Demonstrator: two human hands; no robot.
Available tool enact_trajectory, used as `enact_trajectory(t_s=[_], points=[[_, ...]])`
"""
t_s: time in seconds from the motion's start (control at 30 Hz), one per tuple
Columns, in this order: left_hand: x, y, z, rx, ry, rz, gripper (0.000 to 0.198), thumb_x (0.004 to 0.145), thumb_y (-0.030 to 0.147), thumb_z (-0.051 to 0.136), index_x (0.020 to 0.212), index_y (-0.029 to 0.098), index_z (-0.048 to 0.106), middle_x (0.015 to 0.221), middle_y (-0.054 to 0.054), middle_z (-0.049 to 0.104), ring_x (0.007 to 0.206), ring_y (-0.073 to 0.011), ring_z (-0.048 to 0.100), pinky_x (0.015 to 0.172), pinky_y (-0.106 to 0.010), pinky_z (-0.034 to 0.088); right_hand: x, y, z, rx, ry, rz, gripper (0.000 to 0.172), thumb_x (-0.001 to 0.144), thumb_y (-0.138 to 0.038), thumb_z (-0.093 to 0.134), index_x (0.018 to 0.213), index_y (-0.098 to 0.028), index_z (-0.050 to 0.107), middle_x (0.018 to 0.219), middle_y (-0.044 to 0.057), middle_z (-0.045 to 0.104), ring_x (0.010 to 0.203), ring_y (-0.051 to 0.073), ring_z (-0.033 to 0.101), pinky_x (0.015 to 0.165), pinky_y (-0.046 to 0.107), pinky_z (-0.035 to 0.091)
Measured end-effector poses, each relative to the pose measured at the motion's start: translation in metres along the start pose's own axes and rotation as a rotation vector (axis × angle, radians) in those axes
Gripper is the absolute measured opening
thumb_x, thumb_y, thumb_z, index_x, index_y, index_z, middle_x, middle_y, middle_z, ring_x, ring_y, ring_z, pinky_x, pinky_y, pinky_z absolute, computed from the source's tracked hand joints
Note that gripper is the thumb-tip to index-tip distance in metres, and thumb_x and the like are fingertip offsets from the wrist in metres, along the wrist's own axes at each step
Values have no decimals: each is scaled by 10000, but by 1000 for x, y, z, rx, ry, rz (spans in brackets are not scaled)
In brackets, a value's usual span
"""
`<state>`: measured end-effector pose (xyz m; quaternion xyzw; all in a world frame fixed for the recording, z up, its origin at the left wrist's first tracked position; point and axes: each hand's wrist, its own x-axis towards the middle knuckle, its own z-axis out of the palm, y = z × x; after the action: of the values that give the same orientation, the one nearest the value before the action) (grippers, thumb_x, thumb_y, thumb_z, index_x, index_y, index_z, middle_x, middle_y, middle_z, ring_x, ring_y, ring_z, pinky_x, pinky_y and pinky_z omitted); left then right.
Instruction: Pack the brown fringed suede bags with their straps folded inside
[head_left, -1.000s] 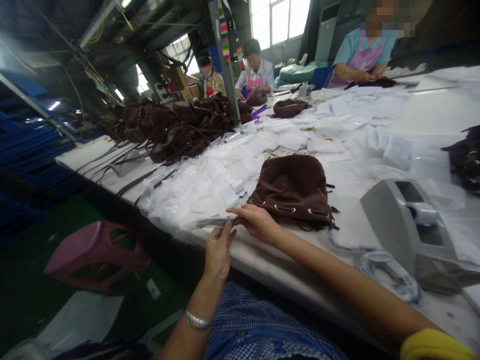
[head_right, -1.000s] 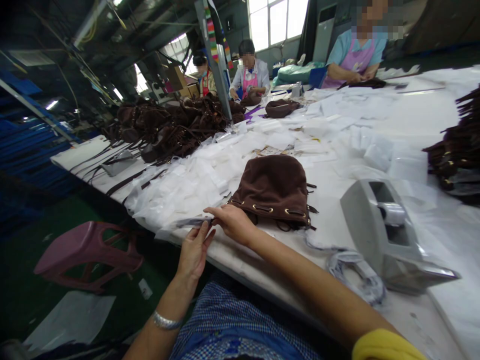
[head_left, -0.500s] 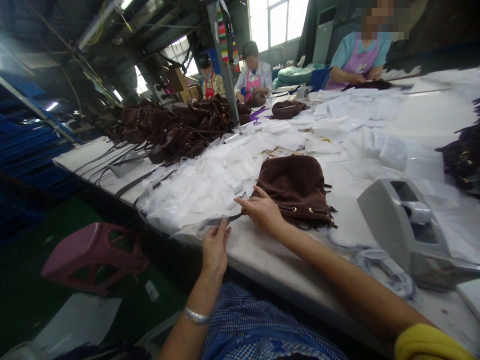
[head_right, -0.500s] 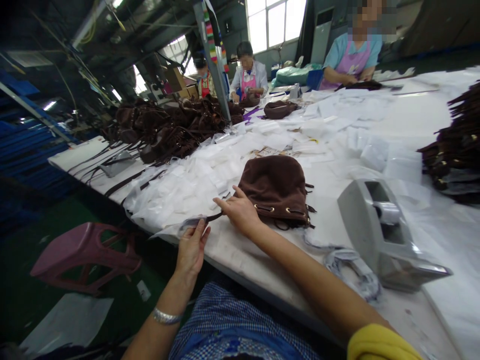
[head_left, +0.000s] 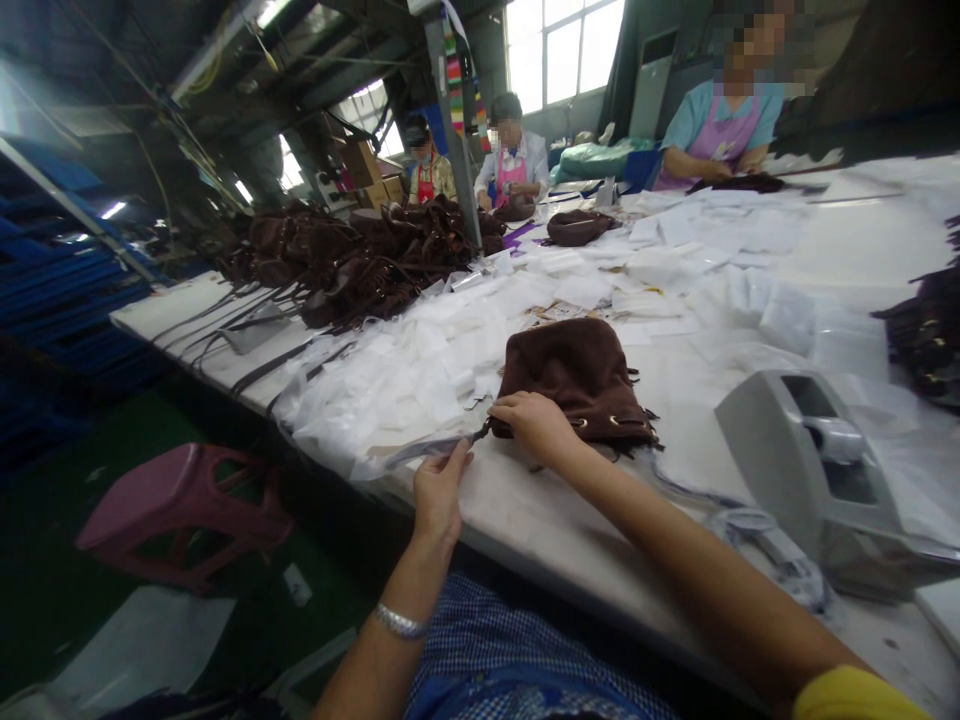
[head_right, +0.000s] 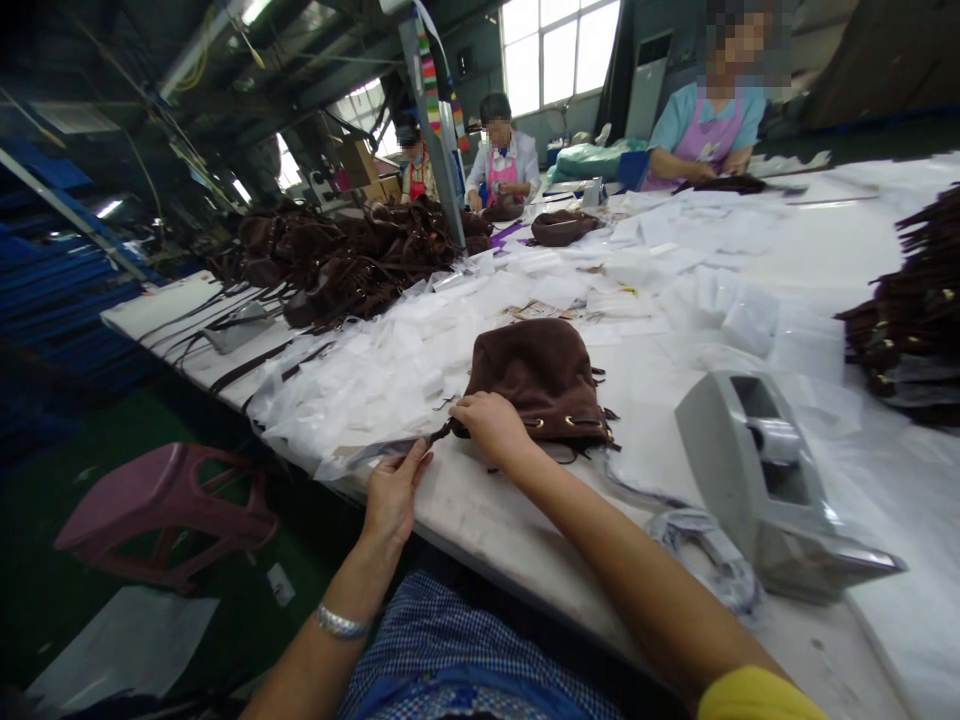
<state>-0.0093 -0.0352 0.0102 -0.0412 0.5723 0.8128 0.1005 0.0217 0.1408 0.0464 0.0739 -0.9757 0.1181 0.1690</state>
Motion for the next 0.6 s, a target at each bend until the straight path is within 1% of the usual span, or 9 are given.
enact_trajectory(t_s=[0.07,0.13,0.2,0.27,0.33,0.37,0.43,0.53,0.6], points=[[-1,-3,3,15,-15,4,314,563,321,888,741,101,750,812,-66,749,753,-143,691,813,-290,555,0,0,1,2,-60,12,228,871,-109,575,1013,-198,730,985,89,745,909,245,660,785,327,450],[-1,-6,6,36,-40,12,336,574,334,879,784,101,759,843,-80,755,786,-161,693,806,-299,555,0,-1,1,24,-75,29,218,869,-125,576,995,-202,736,952,81,750,890,243,669,781,321,451],[0,-10,9,63,-62,26,332,608,347,855,820,109,762,867,-82,758,811,-172,690,796,-299,548,-1,-4,0,97,-31,28,272,854,-120,583,1063,-214,729,1060,76,741,983,245,664,848,328,452],[2,-13,9,100,-80,45,293,647,351,824,808,114,761,841,-75,757,791,-175,682,772,-294,536,0,-10,-2,217,32,-7,334,848,-148,606,1161,-223,697,1210,71,695,1124,251,620,969,362,421],[4,-15,8,139,-104,70,237,669,316,801,792,117,760,814,-65,753,791,-183,678,774,-290,522,1,-17,-2,346,48,-54,375,868,-235,628,1242,-216,654,1286,81,654,1213,259,570,1055,418,371],[5,-16,7,160,-117,83,200,668,281,794,780,119,759,800,-60,751,801,-190,677,782,-288,514,2,-22,0,395,35,-68,386,876,-282,635,1255,-210,644,1284,89,654,1221,264,566,1075,447,355],[5,-16,5,203,-145,95,115,653,202,782,723,117,750,742,-51,739,798,-203,674,775,-281,504,4,-29,5,452,5,-59,352,879,-320,649,1211,-206,669,1206,92,696,1163,266,608,1094,486,333],[-3,-12,-2,249,-213,67,46,661,150,760,656,111,736,649,-45,708,735,-207,666,721,-276,503,5,-34,17,495,-2,-9,196,853,-254,688,1040,-215,730,1024,52,757,985,235,686,1106,485,323],[-13,-4,-10,254,-287,38,62,686,153,757,731,110,756,718,-59,732,787,-213,680,753,-278,514,4,-34,21,530,7,10,128,835,-219,707,960,-219,737,931,26,767,900,214,700,1105,470,335]])
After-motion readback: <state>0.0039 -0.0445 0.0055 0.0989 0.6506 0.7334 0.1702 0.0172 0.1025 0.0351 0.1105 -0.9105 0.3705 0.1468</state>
